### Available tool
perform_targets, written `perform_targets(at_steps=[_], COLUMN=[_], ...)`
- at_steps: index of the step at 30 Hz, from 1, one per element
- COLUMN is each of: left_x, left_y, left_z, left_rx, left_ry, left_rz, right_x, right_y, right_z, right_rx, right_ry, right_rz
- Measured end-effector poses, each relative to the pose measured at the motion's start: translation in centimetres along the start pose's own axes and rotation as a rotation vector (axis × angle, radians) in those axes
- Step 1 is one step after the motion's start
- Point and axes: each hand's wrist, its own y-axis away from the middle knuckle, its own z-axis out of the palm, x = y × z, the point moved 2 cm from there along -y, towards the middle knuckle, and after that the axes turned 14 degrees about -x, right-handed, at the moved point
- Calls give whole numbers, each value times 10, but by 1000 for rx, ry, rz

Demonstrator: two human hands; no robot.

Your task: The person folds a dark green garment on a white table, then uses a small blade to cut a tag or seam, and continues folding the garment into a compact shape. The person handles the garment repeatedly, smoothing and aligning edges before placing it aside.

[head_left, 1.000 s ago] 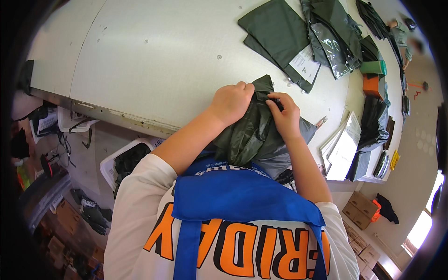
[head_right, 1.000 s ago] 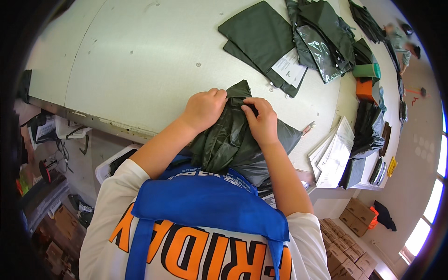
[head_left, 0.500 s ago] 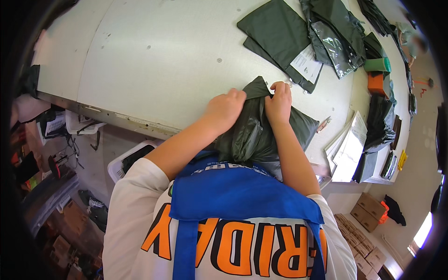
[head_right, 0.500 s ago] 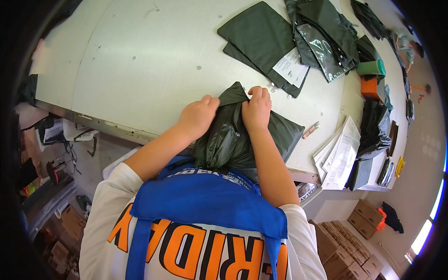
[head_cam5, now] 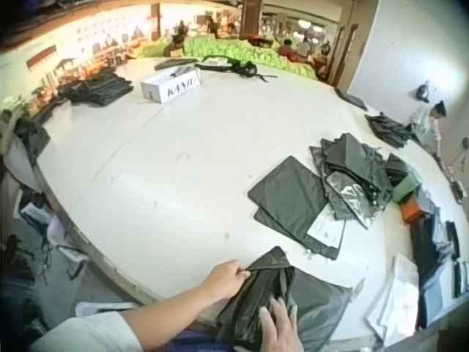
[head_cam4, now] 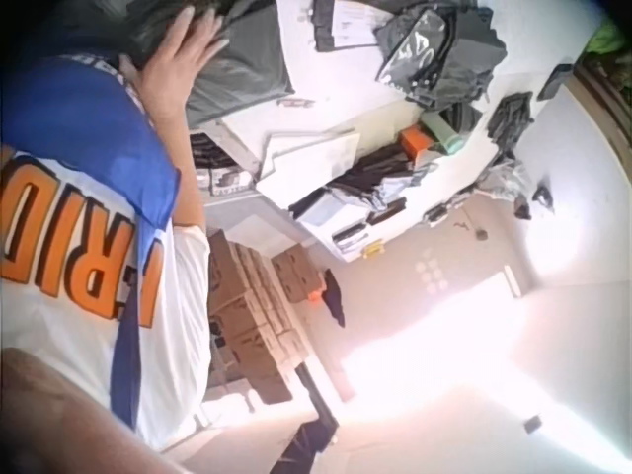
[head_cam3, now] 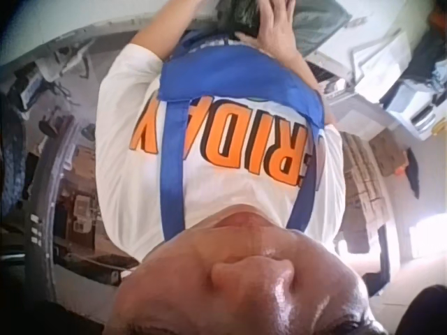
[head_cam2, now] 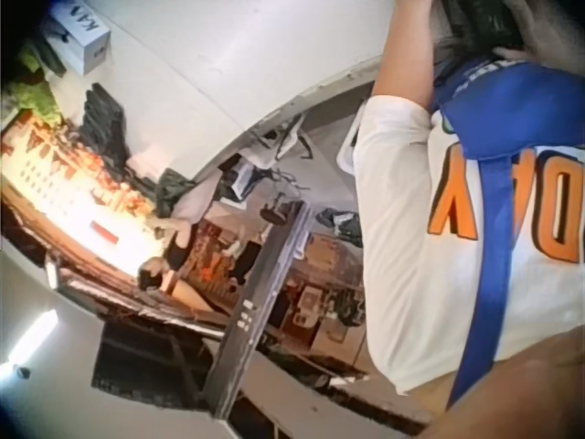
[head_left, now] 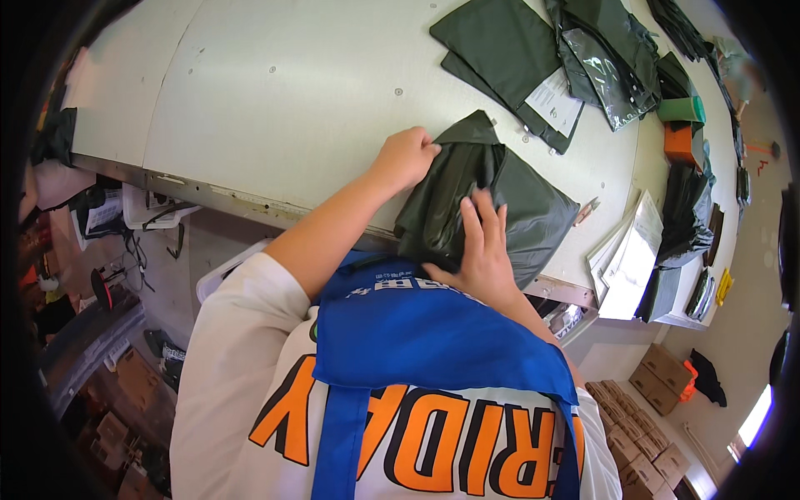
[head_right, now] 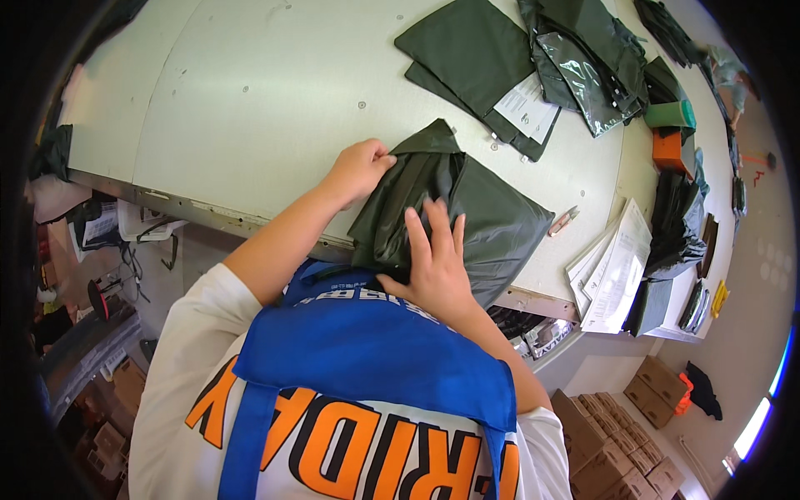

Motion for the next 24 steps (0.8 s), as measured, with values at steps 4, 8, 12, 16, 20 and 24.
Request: perform_targets(at_steps=[4, 8, 12, 16, 20, 24], left_x=[19, 7, 6, 5, 2, -4], left_y=[-8, -20, -13, 16, 12, 5], left_z=[-3, -5, -6, 8, 7, 8], left_rx=[-15, -63, -74, 169, -115, -197], left_ry=[13, 103, 26, -248, 191, 528], left_rz=[12, 56, 118, 363, 24, -169], right_x=[0, 25, 40, 52, 54, 46], right_y=[-19, -27, -35, -37, -36, -38], right_z=[15, 11, 1, 6, 9, 10], right_rx=[210, 232, 489, 542, 569, 554], right_ry=[197, -69, -373, -528, -585, -515], right_rz=[-66, -96, 98, 162, 161, 139])
